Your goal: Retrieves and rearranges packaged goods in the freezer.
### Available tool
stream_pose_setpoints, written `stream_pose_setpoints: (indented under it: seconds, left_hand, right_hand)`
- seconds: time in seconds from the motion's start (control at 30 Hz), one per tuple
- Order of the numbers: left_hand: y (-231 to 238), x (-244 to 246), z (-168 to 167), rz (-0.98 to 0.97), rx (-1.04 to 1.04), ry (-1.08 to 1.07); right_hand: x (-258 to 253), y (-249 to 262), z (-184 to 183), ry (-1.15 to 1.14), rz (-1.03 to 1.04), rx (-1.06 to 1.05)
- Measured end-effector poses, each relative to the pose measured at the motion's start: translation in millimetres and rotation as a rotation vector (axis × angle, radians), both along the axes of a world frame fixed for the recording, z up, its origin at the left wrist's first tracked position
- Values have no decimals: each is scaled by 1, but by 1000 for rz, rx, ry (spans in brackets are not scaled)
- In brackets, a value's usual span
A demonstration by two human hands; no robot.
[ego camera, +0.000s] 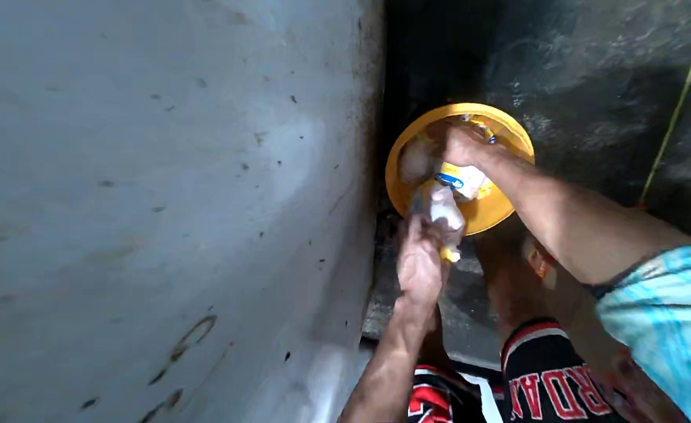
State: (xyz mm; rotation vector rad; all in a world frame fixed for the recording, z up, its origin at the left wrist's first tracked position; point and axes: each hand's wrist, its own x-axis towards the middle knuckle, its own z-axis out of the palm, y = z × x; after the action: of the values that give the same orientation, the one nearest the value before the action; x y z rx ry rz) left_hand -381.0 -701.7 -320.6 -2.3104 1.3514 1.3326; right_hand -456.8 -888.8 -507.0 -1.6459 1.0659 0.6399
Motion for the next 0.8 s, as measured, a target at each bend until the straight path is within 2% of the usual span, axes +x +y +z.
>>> stream_pose_setpoints:
  seconds: [0.13,0.27,0.37,0.43,0.5,0.6,0.63,0.7,0.73,0.8]
  left_hand:
    - [25,4,80,390,-291,72]
    - [42,23,197,712,-442,301]
    - [73,67,298,781,-554,531]
    - [110,106,363,791,-645,595]
    - [158,150,419,855,-753,582]
    - [227,221,488,970,-827,399]
    - [245,242,498,1025,-826,300]
    - [270,281,483,1124,-834,98]
    - [276,300,462,1142,-816,31]
    - [280,336,398,1080,-726,-68]
  right_hand:
    - [-5,20,46,17,154,-73]
    - [-42,68,104,-50,150,-87]
    - [-49,71,175,-66,-18,-140]
    - [-62,63,219,-96,-132,-231]
    - [-68,52,269,-96,-211,-303]
    - [-80,47,333,-101,-285,-421]
    - [-82,46,354,-137,-280,-450]
    - [-62,48,418,-230,-229,-426]
    - [-28,56,467,-283,-171,-372]
    - [92,96,595,-213,-232,-244]
